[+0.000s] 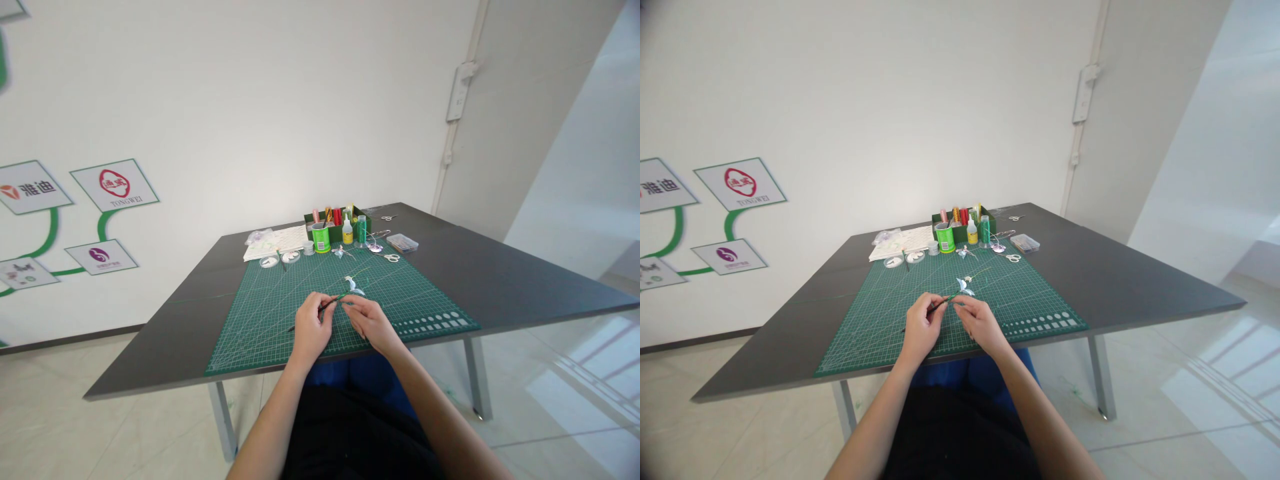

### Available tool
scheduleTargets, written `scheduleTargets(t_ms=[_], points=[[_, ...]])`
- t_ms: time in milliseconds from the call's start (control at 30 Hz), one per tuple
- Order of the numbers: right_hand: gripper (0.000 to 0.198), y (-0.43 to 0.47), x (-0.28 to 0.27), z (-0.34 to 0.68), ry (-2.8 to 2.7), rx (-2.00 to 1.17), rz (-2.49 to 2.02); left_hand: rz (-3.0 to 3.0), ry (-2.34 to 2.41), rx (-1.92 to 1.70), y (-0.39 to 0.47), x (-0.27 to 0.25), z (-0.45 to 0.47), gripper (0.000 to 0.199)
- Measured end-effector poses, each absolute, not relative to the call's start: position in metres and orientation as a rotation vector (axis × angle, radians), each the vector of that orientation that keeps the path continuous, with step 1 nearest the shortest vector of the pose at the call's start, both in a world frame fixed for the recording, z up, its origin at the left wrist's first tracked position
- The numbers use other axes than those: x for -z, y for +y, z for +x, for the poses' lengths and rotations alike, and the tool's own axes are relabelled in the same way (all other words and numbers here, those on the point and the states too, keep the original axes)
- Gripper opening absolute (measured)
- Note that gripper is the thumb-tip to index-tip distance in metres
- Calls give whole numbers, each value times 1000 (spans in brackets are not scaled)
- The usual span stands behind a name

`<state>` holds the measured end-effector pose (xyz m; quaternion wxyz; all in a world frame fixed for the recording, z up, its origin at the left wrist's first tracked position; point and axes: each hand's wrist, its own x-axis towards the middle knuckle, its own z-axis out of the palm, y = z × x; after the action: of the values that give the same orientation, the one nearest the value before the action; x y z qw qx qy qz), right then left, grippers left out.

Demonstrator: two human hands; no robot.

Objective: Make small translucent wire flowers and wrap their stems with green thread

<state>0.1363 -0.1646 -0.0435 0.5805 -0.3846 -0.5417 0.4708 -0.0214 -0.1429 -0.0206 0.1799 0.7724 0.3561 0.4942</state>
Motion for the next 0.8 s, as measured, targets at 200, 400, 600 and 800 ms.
scheduleTargets(t_ms=[200, 400, 600, 800], points=[[45, -164, 45, 137, -1285, -1102, -878, 2177, 987, -1397, -143, 20, -22, 11], [45, -162, 48, 137, -1271, -1104, -898, 2172, 988, -1401, -144, 19, -22, 12], [46, -162, 49, 137, -1270, -1091, -907, 2154, 1000, -1416, -143, 20, -22, 11], [48, -166, 43, 137, -1265, -1081, -937, 2114, 1064, -1433, -142, 23, -22, 9]])
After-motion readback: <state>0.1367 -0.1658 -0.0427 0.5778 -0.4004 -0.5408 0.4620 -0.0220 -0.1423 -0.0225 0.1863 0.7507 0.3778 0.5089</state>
